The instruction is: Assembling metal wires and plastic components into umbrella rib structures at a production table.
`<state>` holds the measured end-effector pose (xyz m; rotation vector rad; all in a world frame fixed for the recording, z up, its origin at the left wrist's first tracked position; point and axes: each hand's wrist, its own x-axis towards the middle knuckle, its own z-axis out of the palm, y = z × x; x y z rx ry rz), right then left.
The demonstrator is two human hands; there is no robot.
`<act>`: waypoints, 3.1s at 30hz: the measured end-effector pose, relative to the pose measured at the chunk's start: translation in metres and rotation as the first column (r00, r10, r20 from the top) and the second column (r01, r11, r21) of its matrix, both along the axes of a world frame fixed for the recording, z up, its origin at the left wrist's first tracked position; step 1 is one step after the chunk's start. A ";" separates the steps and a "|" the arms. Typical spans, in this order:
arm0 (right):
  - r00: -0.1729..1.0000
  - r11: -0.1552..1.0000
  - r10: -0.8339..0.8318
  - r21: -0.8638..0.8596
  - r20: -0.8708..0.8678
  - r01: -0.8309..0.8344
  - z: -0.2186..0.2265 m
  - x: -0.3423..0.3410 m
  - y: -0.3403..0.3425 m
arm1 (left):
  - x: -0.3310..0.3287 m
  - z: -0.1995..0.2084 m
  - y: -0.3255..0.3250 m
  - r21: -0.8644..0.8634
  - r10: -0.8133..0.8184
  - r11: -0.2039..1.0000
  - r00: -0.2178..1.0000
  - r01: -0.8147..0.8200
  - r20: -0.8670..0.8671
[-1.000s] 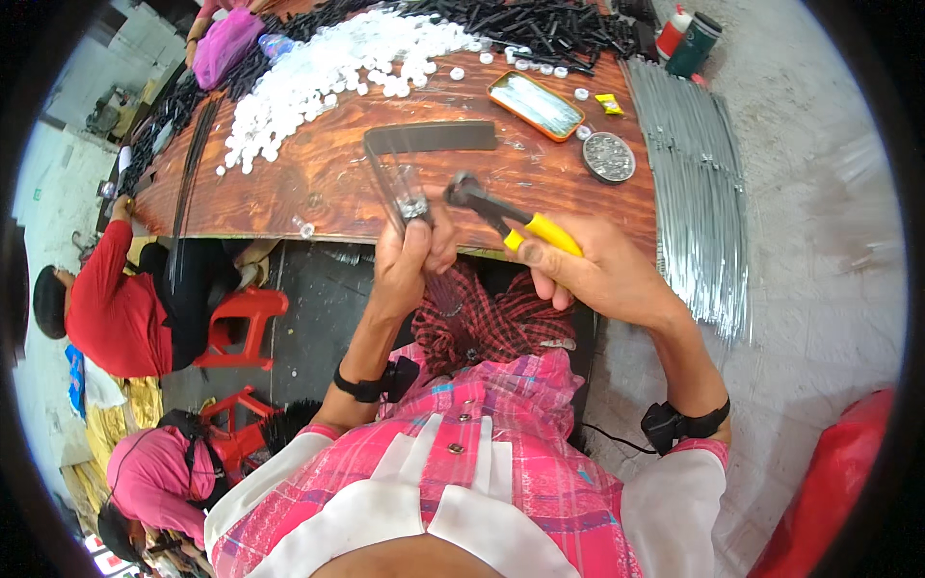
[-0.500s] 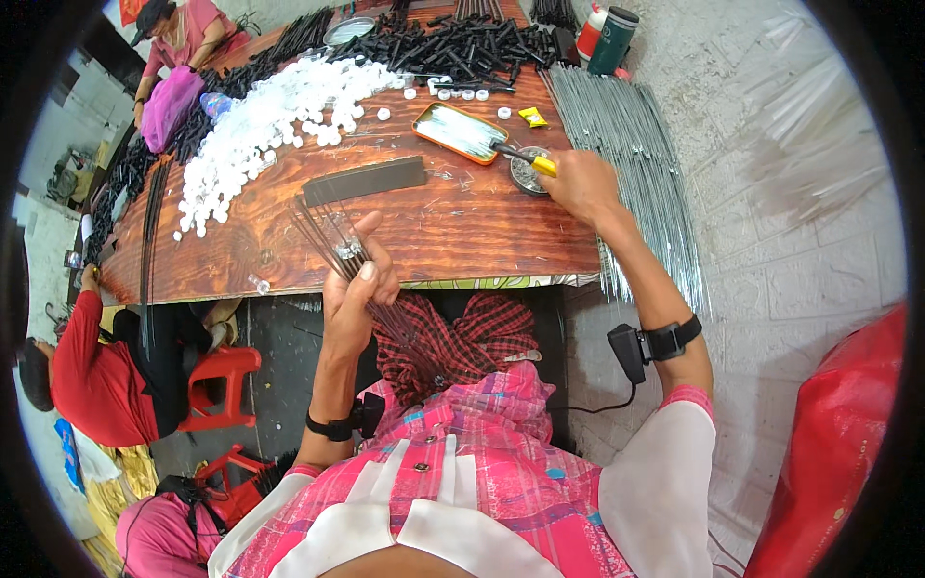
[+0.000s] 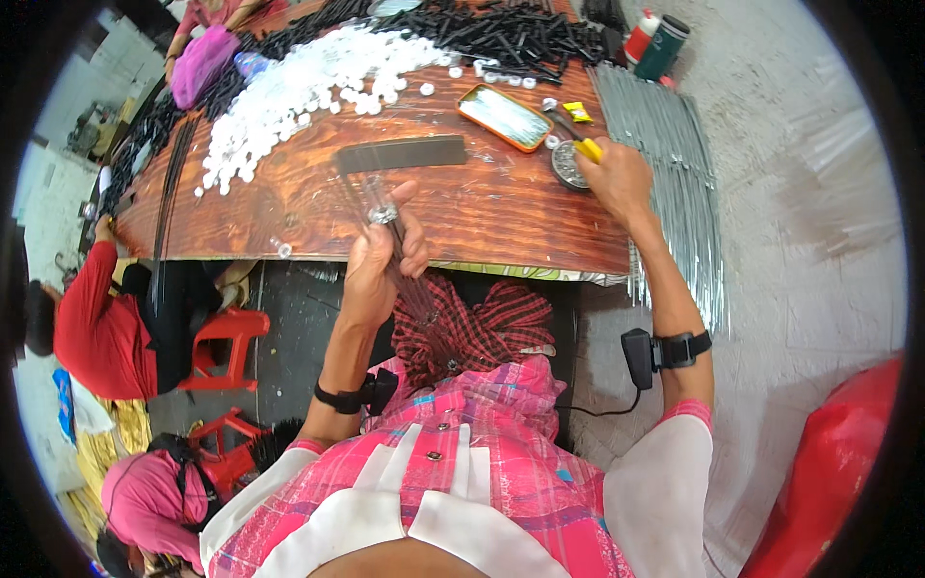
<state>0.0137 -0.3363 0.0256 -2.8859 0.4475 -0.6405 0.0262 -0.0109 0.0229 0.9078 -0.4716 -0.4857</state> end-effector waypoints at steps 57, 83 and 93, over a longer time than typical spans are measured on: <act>0.861 -0.233 0.345 0.923 0.374 -0.307 0.049 -0.017 0.198 | -0.007 0.002 0.013 0.105 0.150 0.980 0.978 -0.166 0.148; 0.876 -0.418 0.299 0.877 0.378 -0.236 0.030 -0.019 0.187 | -0.005 0.027 0.022 0.196 0.079 0.975 0.987 -0.106 0.143; 0.876 -0.342 0.320 0.907 0.360 -0.248 0.040 -0.021 0.187 | 0.003 0.027 0.024 0.209 0.011 0.977 0.988 -0.043 0.153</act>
